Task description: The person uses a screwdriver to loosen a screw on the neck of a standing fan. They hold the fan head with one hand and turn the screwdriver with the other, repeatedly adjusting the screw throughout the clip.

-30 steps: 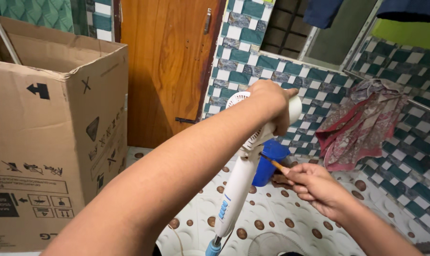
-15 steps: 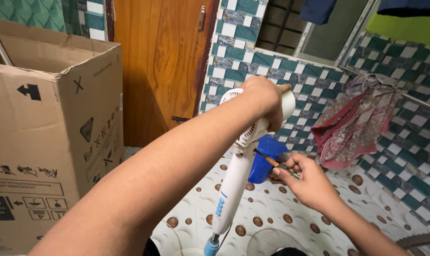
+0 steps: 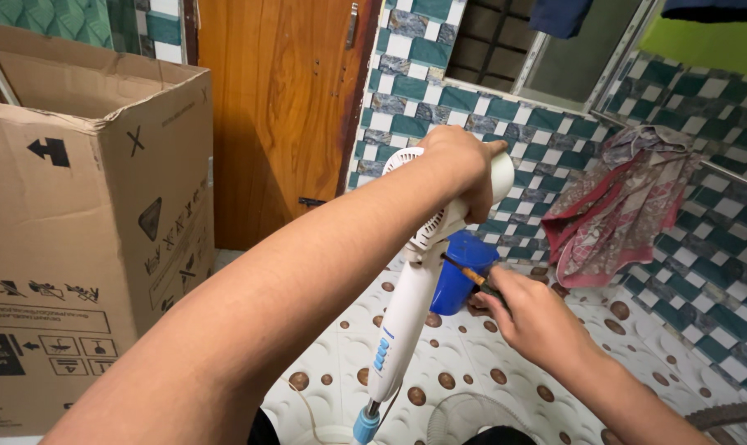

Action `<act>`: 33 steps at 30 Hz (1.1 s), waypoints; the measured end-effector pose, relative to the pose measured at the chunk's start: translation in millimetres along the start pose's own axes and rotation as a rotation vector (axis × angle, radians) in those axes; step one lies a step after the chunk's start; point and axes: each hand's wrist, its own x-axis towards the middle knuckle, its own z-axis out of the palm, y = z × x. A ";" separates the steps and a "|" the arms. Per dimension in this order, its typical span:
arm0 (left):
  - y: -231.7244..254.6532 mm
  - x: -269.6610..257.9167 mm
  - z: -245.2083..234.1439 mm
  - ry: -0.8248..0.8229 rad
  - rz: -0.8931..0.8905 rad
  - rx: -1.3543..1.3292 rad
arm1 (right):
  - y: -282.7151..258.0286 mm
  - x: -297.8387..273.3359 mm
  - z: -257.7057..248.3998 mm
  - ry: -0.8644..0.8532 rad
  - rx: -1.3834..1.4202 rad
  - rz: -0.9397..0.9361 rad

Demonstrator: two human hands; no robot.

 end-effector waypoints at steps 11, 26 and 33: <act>-0.2 1.5 -0.4 -0.006 0.007 0.011 | 3.8 -0.5 -7.3 -0.132 -0.469 -0.274; -5.8 0.1 3.1 -0.007 0.019 -0.019 | 8.1 2.2 9.7 0.168 0.462 0.357; -8.8 -6.0 3.5 0.022 0.025 -0.024 | 36.0 -0.2 36.1 -0.109 1.410 1.127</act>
